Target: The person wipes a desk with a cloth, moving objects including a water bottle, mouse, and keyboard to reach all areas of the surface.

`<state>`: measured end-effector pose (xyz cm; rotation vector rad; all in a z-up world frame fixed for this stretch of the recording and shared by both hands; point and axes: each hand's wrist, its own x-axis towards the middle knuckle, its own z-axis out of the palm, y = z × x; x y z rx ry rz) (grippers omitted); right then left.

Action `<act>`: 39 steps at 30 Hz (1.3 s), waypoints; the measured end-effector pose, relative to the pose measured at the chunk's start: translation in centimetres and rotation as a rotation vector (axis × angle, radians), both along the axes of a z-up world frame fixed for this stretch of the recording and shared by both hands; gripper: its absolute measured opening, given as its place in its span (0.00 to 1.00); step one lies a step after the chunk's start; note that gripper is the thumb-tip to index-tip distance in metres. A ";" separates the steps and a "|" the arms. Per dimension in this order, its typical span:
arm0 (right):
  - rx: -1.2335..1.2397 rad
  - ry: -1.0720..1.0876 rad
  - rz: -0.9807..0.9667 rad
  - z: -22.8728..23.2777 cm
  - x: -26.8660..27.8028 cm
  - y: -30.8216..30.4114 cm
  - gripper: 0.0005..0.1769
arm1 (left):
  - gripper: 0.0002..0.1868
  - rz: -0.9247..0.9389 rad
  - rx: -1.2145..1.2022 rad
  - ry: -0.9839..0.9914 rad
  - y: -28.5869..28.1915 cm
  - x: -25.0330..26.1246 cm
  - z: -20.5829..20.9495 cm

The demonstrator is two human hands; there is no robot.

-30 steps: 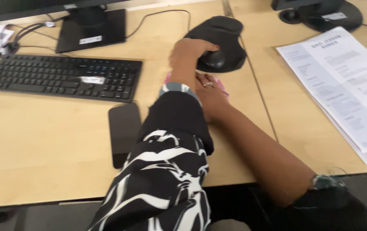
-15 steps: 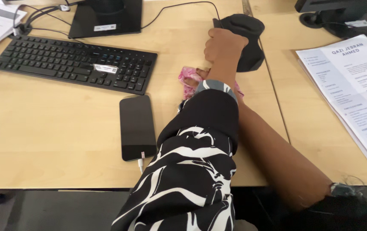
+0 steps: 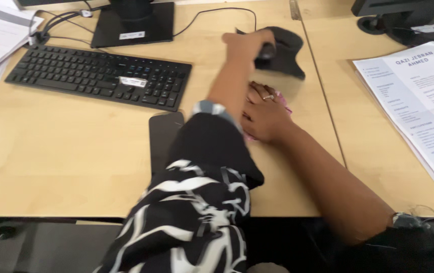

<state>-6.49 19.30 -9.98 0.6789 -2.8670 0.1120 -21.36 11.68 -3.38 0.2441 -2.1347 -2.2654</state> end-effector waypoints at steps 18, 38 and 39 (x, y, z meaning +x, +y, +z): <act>-0.063 -0.078 0.024 2.4 -0.9 -2.5 0.33 | 0.21 -0.012 0.763 0.134 -24.4 8.0 2.6; -0.097 -0.110 -0.715 0.2 -29.4 10.4 0.39 | 0.21 0.151 1.054 0.302 -24.8 8.8 3.9; -0.091 -0.108 -0.719 0.1 -30.7 9.1 0.39 | 0.20 0.141 1.066 0.313 -24.7 8.8 3.9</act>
